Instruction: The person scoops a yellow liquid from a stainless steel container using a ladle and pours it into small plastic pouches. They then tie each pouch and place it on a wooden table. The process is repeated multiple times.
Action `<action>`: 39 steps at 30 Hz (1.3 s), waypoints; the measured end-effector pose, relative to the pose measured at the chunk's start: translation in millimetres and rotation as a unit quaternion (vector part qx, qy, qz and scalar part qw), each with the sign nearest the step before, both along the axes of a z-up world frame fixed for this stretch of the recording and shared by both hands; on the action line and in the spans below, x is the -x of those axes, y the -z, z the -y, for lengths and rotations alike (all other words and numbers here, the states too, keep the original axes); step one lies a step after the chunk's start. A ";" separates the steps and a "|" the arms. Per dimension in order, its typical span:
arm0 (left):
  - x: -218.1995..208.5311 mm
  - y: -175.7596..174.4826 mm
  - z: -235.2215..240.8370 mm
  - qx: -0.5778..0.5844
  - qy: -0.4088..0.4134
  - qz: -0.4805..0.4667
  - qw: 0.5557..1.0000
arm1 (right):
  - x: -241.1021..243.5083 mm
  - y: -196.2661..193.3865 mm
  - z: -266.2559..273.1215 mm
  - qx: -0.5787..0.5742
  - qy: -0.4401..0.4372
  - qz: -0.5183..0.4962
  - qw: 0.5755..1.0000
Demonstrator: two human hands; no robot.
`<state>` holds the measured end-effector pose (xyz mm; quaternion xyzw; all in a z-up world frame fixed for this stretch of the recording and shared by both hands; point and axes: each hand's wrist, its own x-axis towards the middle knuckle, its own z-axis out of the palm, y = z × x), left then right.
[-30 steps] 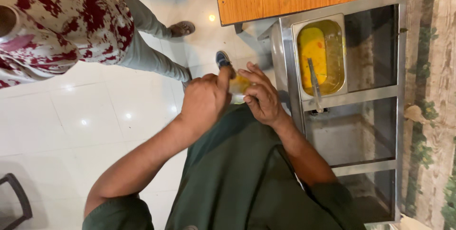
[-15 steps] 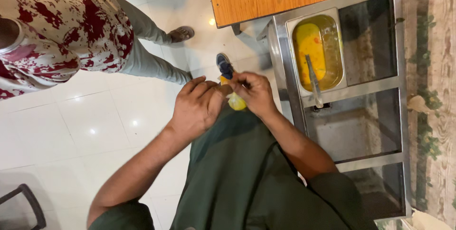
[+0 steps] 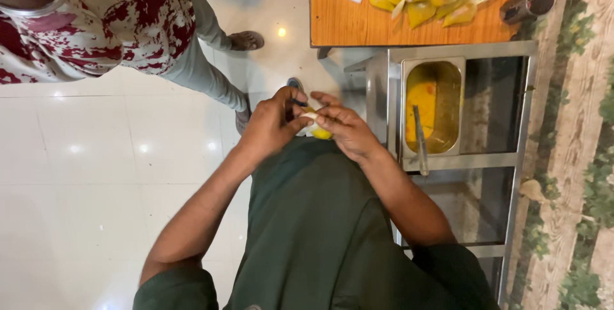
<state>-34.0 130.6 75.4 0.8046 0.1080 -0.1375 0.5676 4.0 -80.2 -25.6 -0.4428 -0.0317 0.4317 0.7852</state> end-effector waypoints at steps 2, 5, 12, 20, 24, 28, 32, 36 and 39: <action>1.1 2.0 -5.9 -0.021 0.024 0.048 0.998 | -1.0 -4.2 -8.5 -0.043 -0.007 -0.123 0.991; 1.3 0.8 -7.1 -0.077 0.032 0.105 0.991 | -7.2 -10.2 -15.2 -0.071 -0.013 -0.252 0.965; -4.7 -12.1 -1.6 -0.297 0.000 0.325 0.898 | -31.7 -11.2 -10.9 -0.075 0.019 -0.056 0.995; -27.1 -2.4 14.6 -0.271 -0.069 0.435 0.856 | -37.5 -16.5 -15.0 -0.069 0.148 -0.083 0.983; -35.2 -0.9 20.7 -0.177 -0.095 0.438 0.876 | -35.0 -27.5 -24.6 -0.028 0.203 0.044 0.978; -45.3 -8.3 30.3 -0.127 -0.105 0.380 0.910 | -30.0 -46.6 -28.8 0.199 0.287 0.460 0.817; -45.9 -15.0 35.8 -0.120 -0.111 0.375 0.912 | -34.4 -57.6 -28.5 0.396 0.127 0.632 0.654; -47.6 -22.3 36.4 -0.093 -0.144 0.406 0.898 | -51.5 -64.1 -27.8 0.381 0.143 0.694 0.594; -44.2 -26.2 37.2 -0.053 -0.180 0.311 0.932 | -52.0 -69.0 -19.2 0.356 0.129 0.691 0.616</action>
